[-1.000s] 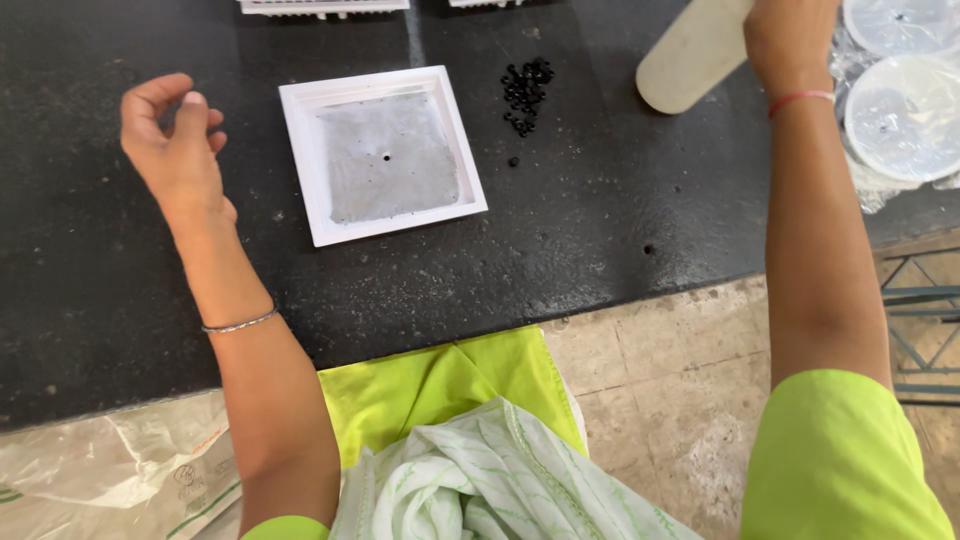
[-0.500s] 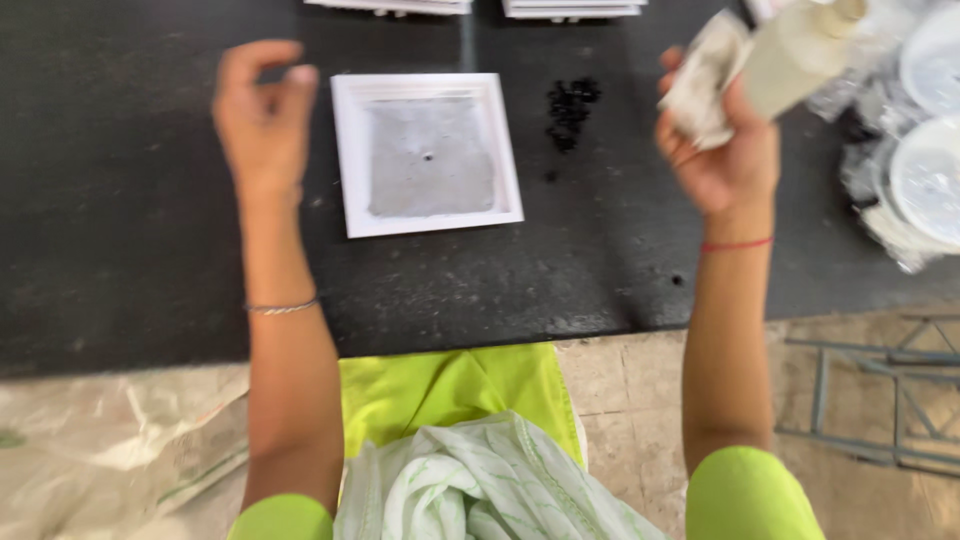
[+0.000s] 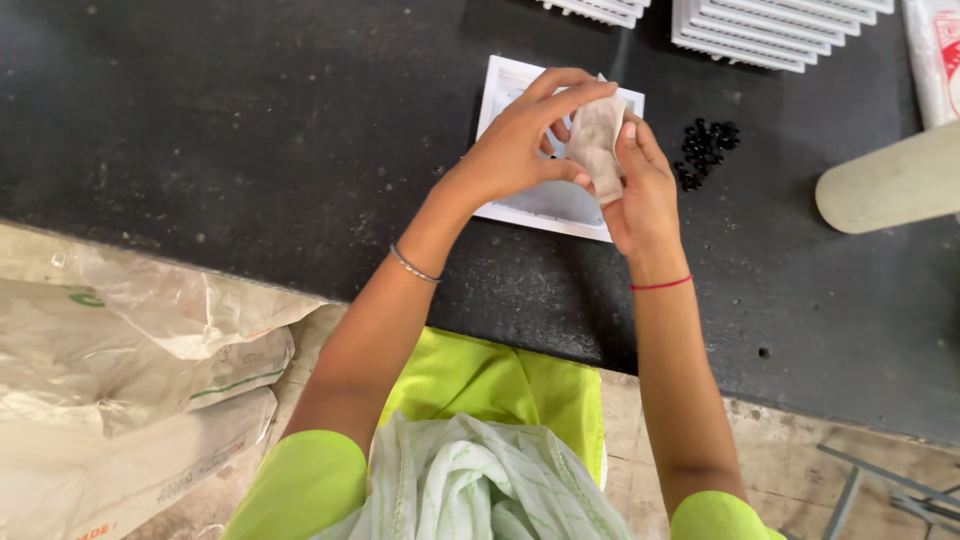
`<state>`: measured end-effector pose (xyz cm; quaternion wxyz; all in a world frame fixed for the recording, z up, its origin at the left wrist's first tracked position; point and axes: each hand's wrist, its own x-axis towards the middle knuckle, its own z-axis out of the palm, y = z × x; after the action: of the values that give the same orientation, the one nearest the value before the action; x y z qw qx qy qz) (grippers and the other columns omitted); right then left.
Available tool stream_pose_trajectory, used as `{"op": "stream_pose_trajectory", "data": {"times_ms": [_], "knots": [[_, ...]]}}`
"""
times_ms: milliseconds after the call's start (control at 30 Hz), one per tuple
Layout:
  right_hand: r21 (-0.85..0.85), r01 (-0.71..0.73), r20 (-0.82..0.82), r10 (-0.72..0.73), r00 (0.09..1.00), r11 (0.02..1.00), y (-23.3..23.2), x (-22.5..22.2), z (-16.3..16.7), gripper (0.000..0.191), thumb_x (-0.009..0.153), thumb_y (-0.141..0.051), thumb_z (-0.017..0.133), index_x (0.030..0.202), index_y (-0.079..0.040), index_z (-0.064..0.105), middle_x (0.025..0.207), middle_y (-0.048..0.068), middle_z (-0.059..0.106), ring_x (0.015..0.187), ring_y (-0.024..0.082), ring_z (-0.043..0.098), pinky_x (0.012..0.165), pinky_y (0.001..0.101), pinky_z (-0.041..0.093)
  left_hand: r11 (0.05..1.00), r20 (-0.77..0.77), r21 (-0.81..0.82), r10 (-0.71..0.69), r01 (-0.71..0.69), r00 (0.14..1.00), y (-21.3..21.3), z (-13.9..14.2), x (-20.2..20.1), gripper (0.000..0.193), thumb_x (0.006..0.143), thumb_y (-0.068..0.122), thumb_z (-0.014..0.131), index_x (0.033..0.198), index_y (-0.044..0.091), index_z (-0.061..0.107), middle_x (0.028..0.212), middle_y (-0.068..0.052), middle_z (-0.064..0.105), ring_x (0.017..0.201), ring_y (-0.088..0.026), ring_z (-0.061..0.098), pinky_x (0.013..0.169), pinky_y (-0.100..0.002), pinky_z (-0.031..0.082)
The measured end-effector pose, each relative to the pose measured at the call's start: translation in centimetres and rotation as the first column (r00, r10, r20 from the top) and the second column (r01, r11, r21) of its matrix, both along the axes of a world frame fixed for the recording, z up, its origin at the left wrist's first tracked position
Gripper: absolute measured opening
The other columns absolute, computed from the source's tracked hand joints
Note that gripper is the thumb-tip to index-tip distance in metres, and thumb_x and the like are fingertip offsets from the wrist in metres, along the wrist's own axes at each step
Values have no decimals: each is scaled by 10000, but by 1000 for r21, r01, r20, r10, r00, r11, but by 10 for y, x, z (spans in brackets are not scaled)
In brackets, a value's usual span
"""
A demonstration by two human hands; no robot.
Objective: The person picks up square white plastic panels from a stack on the workbench, slides each into a clear plastic bag, and sets the wrapped panel aside. They also handle small black components on the table and wipe a panel surface with a white cloth.
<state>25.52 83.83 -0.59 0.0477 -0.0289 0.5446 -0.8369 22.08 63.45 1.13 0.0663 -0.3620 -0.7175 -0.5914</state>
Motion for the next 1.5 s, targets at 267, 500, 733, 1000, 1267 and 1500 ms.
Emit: {"op": "stream_pose_trajectory", "data": {"times_ms": [267,500,733,1000,1267,1500], "knots": [[-38,-96,-33,95,995,995,-22,0,17,368,1135,-287,412,1359,-25,540,1333,117,646,1181,193,681,1024,367,604,991,28,24,132,-132,991,-12,-18,-18,612,760,65,905,1319,143,668,1233,-6,635,903,-127,659,718,-259,593],[-64,-73,-134,64,989,995,-32,-1,5,194,1107,-103,629,1280,-19,604,1210,97,706,1061,156,705,954,311,604,990,112,136,-38,22,993,-27,-13,-20,449,839,111,872,1252,113,698,1275,-27,595,1045,-134,689,798,-268,636],[238,90,-221,-36,975,967,-47,-6,8,76,1075,-29,695,1142,4,683,1063,77,753,899,103,688,823,234,550,978,163,172,88,-116,983,-79,-29,-36,474,880,190,853,1302,123,647,1223,-40,564,1072,-134,642,846,-287,603],[786,254,-450,240,860,564,-118,20,22,195,973,-43,752,1159,-26,696,1074,74,751,910,155,717,803,279,577,933,630,-199,357,-300,690,-95,-70,-79,337,807,210,868,1013,-19,731,830,-97,765,661,-156,739,581,-281,637],[873,279,-450,442,776,399,-140,13,28,234,932,-35,746,1162,-75,743,1107,102,713,883,286,717,756,364,568,964,706,-24,204,-265,678,-95,-75,-85,268,764,74,845,908,-2,632,767,-74,705,644,-162,750,543,-336,676],[896,270,-437,599,671,352,-143,19,37,181,904,36,701,1048,-67,739,1005,90,714,945,309,684,835,411,553,949,709,-40,247,-313,661,-94,-76,-84,250,754,53,837,871,17,619,742,-76,695,615,-165,740,498,-335,657]]}}
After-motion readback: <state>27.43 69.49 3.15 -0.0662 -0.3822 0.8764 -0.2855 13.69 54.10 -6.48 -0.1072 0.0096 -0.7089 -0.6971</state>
